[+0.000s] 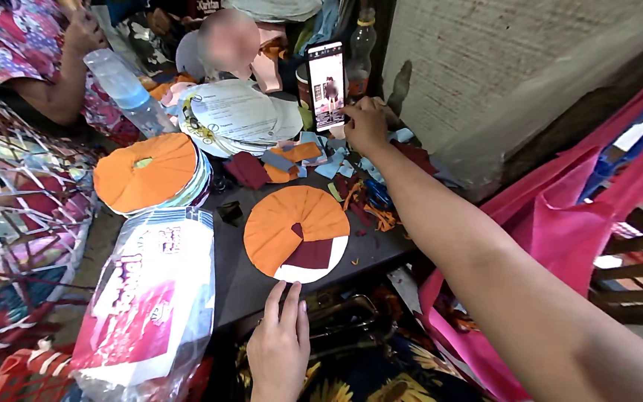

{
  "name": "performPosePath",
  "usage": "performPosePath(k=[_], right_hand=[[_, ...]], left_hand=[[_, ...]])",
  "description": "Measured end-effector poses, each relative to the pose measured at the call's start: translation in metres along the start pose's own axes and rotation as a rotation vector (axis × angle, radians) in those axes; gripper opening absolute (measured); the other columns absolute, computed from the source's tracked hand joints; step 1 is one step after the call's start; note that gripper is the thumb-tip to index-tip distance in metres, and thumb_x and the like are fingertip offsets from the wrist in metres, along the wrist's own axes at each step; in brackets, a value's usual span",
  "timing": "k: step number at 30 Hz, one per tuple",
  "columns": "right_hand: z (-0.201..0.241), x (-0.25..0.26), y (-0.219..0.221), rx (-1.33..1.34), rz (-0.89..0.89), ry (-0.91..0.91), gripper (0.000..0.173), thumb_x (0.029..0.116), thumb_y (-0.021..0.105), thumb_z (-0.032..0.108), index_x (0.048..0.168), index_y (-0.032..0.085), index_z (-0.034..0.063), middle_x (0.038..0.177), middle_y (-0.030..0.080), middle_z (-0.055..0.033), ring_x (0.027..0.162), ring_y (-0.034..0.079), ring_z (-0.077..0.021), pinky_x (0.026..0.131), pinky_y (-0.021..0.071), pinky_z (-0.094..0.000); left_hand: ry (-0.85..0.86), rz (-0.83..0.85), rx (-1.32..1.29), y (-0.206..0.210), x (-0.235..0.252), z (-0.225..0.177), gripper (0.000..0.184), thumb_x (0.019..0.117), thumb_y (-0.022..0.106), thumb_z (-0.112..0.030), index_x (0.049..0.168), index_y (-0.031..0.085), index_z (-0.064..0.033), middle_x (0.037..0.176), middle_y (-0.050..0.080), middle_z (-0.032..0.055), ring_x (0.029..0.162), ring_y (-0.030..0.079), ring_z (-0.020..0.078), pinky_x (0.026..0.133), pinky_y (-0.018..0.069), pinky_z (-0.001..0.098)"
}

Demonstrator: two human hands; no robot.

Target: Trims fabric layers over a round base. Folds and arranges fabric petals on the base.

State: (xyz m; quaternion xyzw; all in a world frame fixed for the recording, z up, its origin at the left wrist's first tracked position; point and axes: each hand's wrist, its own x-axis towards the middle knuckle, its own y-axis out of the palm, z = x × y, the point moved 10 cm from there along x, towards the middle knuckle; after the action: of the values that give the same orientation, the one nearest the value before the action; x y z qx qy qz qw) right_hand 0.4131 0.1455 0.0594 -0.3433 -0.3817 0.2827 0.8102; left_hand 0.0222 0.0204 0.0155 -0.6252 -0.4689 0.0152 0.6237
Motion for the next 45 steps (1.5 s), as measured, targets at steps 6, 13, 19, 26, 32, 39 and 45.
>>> performPosePath(k=[6,13,19,26,32,39,45], right_hand=[[-0.002,0.001,0.003,0.019,0.008,-0.013,0.039,0.0941,0.058,0.006,0.130,0.071,0.0114,0.133,0.058,-0.0277,0.127,0.052,-0.0478,0.104,0.0403,-0.0643],[0.000,-0.001,0.002,0.024,0.016,-0.017,0.035,0.0953,0.059,0.009,0.128,0.071,0.0094,0.132,0.059,-0.0280,0.127,0.053,-0.0477,0.104,0.0404,-0.0638],[0.002,-0.002,0.001,0.015,0.017,-0.016,0.035,0.0956,0.057,0.006,0.128,0.072,0.0092,0.132,0.059,-0.0269,0.127,0.053,-0.0462,0.105,0.0400,-0.0629],[0.002,-0.001,0.002,0.004,0.040,-0.006,0.036,0.0959,0.056,0.005,0.129,0.071,0.0086,0.132,0.059,-0.0270,0.128,0.053,-0.0460,0.106,0.0391,-0.0622],[0.002,-0.001,0.003,0.000,0.042,-0.006,0.037,0.0953,0.056,0.005,0.130,0.070,0.0073,0.132,0.059,-0.0286,0.129,0.052,-0.0475,0.106,0.0390,-0.0645],[0.001,0.000,0.003,-0.005,0.056,0.007,0.037,0.0958,0.057,0.006,0.130,0.069,0.0069,0.133,0.058,-0.0280,0.131,0.051,-0.0456,0.108,0.0385,-0.0617],[-0.001,0.000,0.003,-0.005,0.047,0.000,0.036,0.0958,0.057,0.007,0.130,0.070,0.0075,0.132,0.059,-0.0273,0.130,0.051,-0.0454,0.107,0.0380,-0.0628]], left_hand=[[-0.046,-0.023,-0.029,-0.005,0.000,0.007,0.028,0.0975,0.056,-0.022,0.110,0.077,-0.0079,0.118,0.071,0.0165,0.071,0.071,0.0211,0.051,0.0539,0.0304],[-0.200,-0.015,-0.551,-0.020,0.001,0.028,0.038,0.1049,0.048,-0.027,0.109,0.072,0.0020,0.089,0.066,0.0048,0.079,0.058,-0.0045,0.072,0.0474,0.0083],[-0.203,-0.108,-0.538,-0.035,0.003,0.042,0.038,0.1061,0.046,-0.022,0.101,0.072,0.0053,0.079,0.066,0.0010,0.070,0.056,-0.0095,0.068,0.0467,0.0060],[-0.227,-0.010,-0.572,-0.023,-0.006,0.038,0.034,0.1036,0.049,-0.020,0.105,0.072,0.0050,0.087,0.069,0.0041,0.076,0.059,-0.0073,0.072,0.0486,0.0076],[-0.191,0.083,-0.632,-0.012,-0.008,0.029,0.030,0.1023,0.052,-0.019,0.105,0.073,0.0021,0.090,0.071,0.0045,0.077,0.062,-0.0045,0.072,0.0513,0.0100],[0.212,1.176,-0.649,0.064,-0.068,-0.061,0.022,0.1029,0.058,-0.015,0.110,0.075,-0.0034,0.106,0.073,0.0181,0.099,0.071,0.0339,0.087,0.0564,0.0536],[0.265,1.296,-0.652,0.092,-0.072,-0.088,0.028,0.1056,0.054,-0.020,0.120,0.069,-0.0015,0.112,0.067,0.0215,0.103,0.067,0.0371,0.088,0.0537,0.0543]])
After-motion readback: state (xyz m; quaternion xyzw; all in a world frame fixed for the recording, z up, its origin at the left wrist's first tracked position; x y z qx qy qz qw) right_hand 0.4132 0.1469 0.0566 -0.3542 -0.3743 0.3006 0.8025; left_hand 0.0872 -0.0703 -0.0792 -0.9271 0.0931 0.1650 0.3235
